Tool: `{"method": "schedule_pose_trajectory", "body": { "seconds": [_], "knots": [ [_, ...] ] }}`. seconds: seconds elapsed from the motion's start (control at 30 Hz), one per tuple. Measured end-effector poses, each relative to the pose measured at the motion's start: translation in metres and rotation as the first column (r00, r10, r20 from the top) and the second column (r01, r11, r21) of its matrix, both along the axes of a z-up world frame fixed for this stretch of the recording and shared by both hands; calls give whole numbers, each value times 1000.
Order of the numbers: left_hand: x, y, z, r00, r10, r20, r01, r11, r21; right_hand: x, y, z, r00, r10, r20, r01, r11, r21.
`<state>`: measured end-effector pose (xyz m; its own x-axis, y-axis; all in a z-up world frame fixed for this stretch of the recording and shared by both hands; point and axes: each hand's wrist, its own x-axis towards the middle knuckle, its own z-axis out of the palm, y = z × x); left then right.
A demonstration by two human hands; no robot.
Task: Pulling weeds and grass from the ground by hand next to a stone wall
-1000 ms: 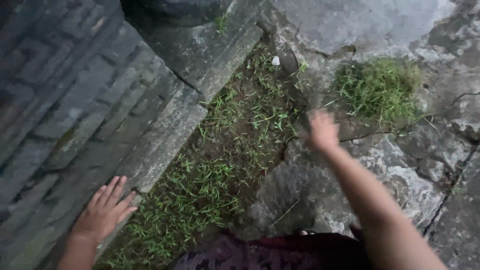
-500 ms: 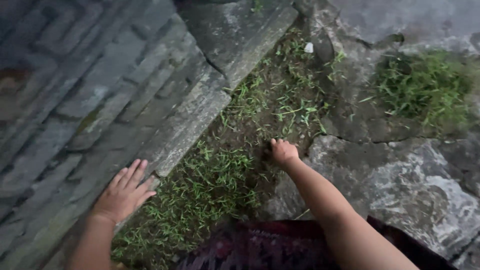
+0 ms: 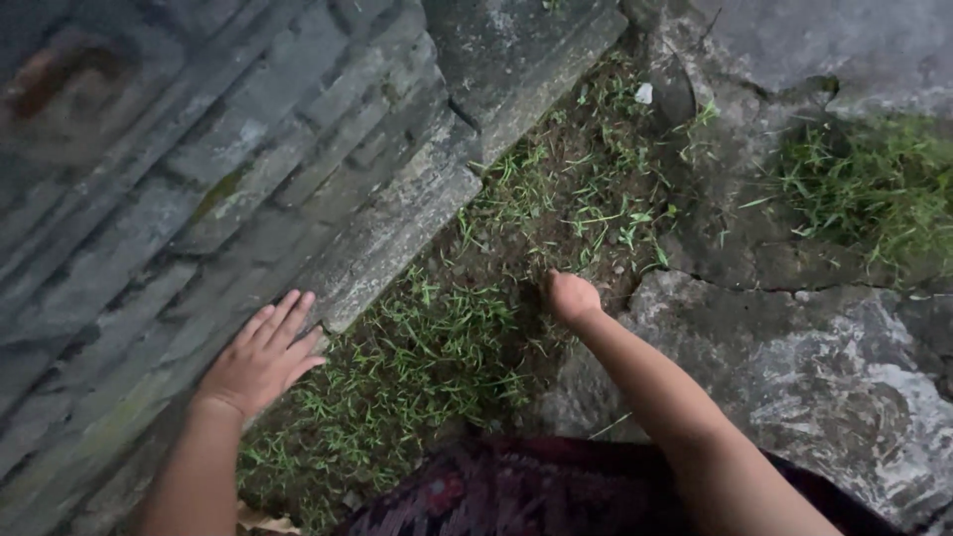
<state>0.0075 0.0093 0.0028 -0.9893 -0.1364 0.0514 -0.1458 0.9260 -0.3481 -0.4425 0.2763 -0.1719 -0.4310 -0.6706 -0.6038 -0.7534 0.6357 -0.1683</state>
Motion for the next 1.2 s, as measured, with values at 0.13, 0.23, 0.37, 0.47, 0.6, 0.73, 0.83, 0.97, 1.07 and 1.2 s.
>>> {"method": "schedule_pose_trajectory", "body": {
  "seconds": [0.13, 0.23, 0.37, 0.47, 0.6, 0.73, 0.83, 0.97, 1.07, 1.2],
  "knots": [
    [-1, 0, 2, 1000, 2, 18, -2, 1000, -2, 13, -18, 42, 990, -111, 89, 104, 991, 87],
    [-2, 3, 4, 1000, -6, 1, 6, 1000, 6, 11, -19, 6, 990, -132, 49, 127, 987, 94],
    [-6, 7, 17, 1000, -5, -2, 5, 1000, 7, 6, -18, -40, 987, -106, 125, 108, 994, -9],
    [-8, 6, 19, 1000, 5, 12, -5, 1000, -16, 9, -16, -42, 977, -156, 148, 175, 976, -126],
    [-2, 4, 9, 1000, -5, -2, 5, 1000, 2, 2, 9, -22, 948, -278, 156, 303, 939, -166],
    [0, 3, 10, 1000, 10, 9, -10, 1000, 16, -48, 49, -19, 924, -362, 123, 382, 860, -338],
    [-2, 4, 12, 1000, 2, 8, -2, 1000, -11, -64, 67, 8, 986, -115, -124, 50, 899, -434],
    [1, 4, 7, 1000, 17, 24, -17, 1000, -14, -50, 72, 21, 943, 320, -96, -322, 947, -6],
    [-4, 4, 13, 1000, -26, -3, 26, 998, -61, -22, 55, 43, 957, 287, -44, -281, 954, 105],
    [-4, 1, 16, 996, -83, -15, 81, 992, -98, -8, 60, -27, 984, 168, -56, -158, 976, 153]
  ]
}}
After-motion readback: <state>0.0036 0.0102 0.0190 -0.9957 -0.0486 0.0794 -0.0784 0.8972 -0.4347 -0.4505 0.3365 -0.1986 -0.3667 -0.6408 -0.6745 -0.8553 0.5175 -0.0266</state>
